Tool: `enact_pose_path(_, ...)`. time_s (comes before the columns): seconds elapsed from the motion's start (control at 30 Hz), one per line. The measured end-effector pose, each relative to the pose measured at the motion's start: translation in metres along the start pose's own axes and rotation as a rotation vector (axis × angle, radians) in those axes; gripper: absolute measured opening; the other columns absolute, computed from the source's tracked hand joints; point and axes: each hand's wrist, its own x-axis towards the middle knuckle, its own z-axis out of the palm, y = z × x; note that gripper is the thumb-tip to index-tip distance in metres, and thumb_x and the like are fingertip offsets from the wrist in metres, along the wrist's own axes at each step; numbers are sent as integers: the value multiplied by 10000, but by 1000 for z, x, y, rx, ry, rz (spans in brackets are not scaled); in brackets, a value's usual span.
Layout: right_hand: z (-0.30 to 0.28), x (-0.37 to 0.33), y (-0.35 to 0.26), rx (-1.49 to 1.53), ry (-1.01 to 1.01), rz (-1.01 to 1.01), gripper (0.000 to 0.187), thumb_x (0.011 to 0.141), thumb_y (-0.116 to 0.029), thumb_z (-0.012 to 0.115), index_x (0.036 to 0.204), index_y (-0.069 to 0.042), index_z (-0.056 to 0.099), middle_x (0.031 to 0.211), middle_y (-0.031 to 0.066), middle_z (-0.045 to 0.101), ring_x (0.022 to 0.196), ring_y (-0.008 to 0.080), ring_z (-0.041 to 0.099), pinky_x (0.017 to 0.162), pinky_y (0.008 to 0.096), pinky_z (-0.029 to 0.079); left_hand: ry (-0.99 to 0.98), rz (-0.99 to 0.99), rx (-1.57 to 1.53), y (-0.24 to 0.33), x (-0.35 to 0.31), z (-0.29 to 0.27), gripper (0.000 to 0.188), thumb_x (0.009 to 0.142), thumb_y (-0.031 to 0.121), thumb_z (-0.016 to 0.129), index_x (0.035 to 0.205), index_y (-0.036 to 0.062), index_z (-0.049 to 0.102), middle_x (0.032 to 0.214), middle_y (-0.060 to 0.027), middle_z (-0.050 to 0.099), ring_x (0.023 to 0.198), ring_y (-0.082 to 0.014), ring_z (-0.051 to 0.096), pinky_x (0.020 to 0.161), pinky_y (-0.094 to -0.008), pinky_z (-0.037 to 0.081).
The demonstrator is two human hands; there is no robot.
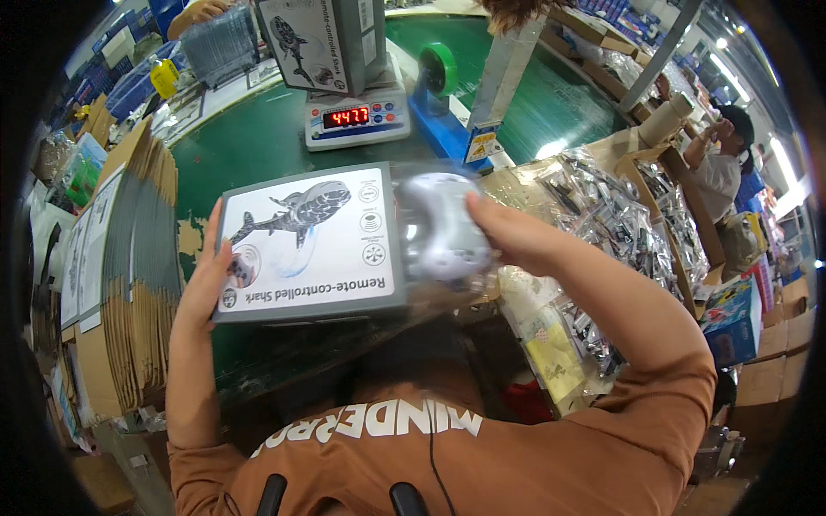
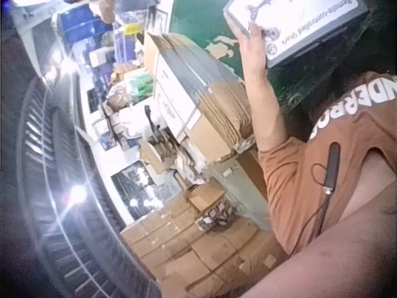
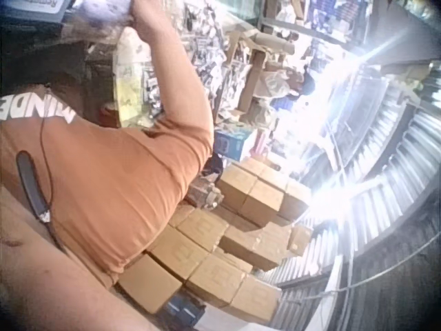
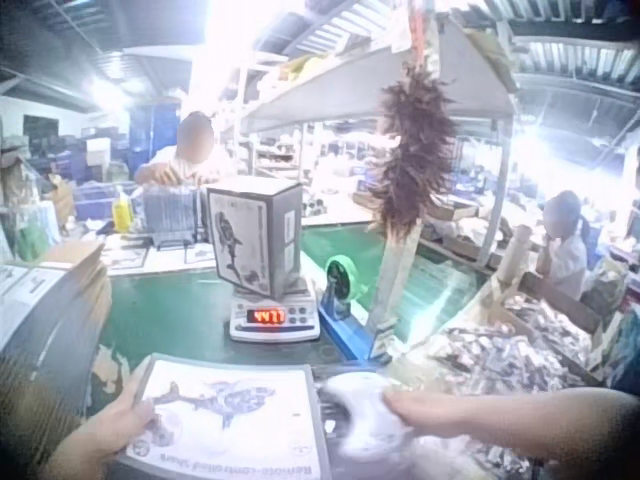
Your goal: The person repeatedly places a remote-controlled shark toy and its controller into a product box, seals the box with tape, weighs it on a digital scale, and places it into a larger shipping carton. The process is repeated for multiple units throughout the clip.
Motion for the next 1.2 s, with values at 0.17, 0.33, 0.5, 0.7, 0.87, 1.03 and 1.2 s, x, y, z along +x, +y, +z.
enact_pose_path(0.17,95,29,-63,-120,-198,-241,979,807,-692,390,1406,29,108,1396,263,267,1285,346,302,1049,437,267,133,227,-89,-2,-23,0,710,915,206,503,1454,179,42,1343,-171,368,1108,-241,475,853,-314,438)
enact_pose_path(0.33,110,15,-146,-1320,66,-1142,799,747,-391,667,1330,28,317,1290,299,409,1057,418,534,921,409,429,72,42,580,-17,-68,32,754,879,272,552,1429,42,89,1430,-207,262,1294,-312,331,1019,-380,320)
enact_pose_path(0.5,133,21,-173,-1479,19,-1046,607,822,-347,607,1298,-25,413,1242,231,494,1098,335,537,950,384,399,401,732,839,0,-78,37,117,762,150,621,784,37,639,738,-110,652,666,-267,630,592,-334,469)
enact_pose_path(0.7,62,87,-125,115,247,-991,529,914,-339,516,1321,-37,366,1208,102,538,973,181,570,869,317,437,523,625,181,38,31,-13,451,917,368,426,1216,31,460,1228,-117,451,1175,-186,398,1000,-355,307)
enact_pose_path(0.87,57,133,-84,591,-212,-958,478,929,-352,470,1300,-57,405,1232,100,511,1120,208,501,948,357,408,41,515,-354,25,86,-7,624,925,486,373,1376,65,276,1293,-110,399,1231,-211,347,1052,-353,258)
enact_pose_path(1.03,80,106,-105,558,-67,-598,385,824,-231,548,1169,-66,505,1038,61,583,916,160,565,808,293,453,-7,382,-641,41,81,-1,623,825,360,567,1337,90,337,1165,-92,469,995,-173,521,804,-293,473)
enact_pose_path(1.2,76,117,-108,490,-62,-658,415,739,-87,546,1151,-75,502,988,40,570,844,129,558,749,237,443,128,434,-575,48,77,8,456,719,48,559,1167,63,474,987,-86,549,876,-169,574,715,-291,497)
